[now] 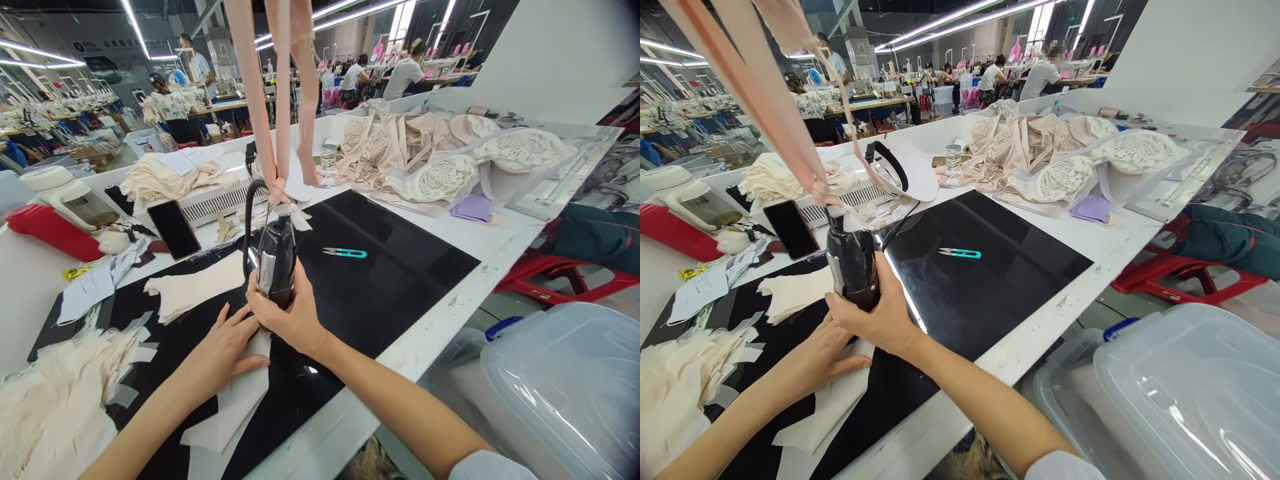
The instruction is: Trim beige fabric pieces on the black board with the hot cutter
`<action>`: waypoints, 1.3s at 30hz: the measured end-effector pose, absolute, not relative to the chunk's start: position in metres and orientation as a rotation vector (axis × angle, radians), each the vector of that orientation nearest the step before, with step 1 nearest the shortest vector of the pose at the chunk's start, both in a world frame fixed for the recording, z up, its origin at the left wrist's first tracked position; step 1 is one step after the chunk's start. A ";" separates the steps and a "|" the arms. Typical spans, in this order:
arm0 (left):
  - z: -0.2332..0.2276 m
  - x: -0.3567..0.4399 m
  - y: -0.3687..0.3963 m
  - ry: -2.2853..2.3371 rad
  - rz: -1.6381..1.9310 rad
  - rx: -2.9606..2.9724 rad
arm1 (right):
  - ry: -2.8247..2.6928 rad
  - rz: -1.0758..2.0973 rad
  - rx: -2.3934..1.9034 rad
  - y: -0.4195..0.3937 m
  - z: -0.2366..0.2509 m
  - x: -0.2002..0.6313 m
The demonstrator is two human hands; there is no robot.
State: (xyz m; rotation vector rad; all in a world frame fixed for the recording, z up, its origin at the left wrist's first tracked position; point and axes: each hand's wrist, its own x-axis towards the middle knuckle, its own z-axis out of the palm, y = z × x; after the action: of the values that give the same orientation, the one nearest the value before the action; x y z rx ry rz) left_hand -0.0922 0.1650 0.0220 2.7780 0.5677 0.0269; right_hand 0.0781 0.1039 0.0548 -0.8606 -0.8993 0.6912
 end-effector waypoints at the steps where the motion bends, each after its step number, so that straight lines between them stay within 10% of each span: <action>1: 0.023 -0.092 0.165 0.570 0.010 2.782 | -0.901 0.698 -0.851 0.104 0.054 0.078; 39: 0.019 -0.122 0.086 0.763 0.343 3.000 | -0.867 0.914 -0.736 0.077 0.071 0.074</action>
State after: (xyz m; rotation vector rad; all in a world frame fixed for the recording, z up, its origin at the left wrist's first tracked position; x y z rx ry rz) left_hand -0.1224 0.0860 0.0185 2.9996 0.7630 0.3427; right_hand 0.0739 0.0767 0.0708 -0.7363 -0.8671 0.9145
